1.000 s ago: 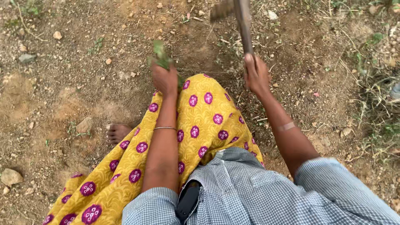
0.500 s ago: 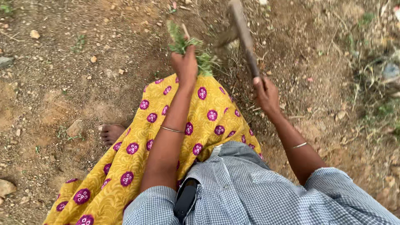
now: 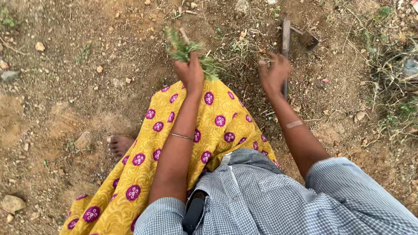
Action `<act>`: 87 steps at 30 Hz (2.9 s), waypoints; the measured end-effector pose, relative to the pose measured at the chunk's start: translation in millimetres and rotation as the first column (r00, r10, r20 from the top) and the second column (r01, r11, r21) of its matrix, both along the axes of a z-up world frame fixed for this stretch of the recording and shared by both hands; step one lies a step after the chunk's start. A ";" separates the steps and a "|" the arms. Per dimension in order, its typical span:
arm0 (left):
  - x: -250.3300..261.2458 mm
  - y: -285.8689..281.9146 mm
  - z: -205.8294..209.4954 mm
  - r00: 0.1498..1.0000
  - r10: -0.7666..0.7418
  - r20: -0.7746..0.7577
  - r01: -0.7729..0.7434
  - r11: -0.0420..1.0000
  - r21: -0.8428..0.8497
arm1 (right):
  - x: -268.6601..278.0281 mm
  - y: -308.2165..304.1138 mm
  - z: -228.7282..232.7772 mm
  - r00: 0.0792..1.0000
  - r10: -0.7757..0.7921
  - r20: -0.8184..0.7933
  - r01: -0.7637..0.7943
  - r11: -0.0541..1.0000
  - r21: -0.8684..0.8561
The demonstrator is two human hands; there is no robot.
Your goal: The person uses a small hand hoe to dig into the soil and pulls out weeds by hand.
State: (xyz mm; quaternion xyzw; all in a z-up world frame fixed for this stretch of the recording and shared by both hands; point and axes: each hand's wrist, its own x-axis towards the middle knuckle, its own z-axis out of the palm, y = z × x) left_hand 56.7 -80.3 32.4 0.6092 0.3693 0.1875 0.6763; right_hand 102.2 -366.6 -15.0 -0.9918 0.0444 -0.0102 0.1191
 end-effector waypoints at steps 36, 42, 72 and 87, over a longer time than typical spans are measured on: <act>1.7 17.0 1.3 0.897 -0.204 -0.392 0.414 0.696 0.586 | 32.3 40.8 -32.3 0.952 0.275 -0.132 -0.259 0.958 0.125; 3.7 13.9 0.5 0.875 -0.202 -0.440 0.443 0.698 0.563 | -63.9 36.1 -106.3 0.901 0.423 -0.094 -0.420 0.906 0.046; -1.4 -74.9 77.5 0.822 -0.526 -0.220 0.569 0.733 0.372 | -65.7 -43.5 22.6 0.787 0.296 -0.541 -0.359 0.933 -0.012; -38.9 -150.8 23.8 0.565 -0.729 -0.387 0.765 0.638 -0.085 | -129.0 -114.5 64.8 0.649 0.314 -0.693 -0.540 0.832 -0.128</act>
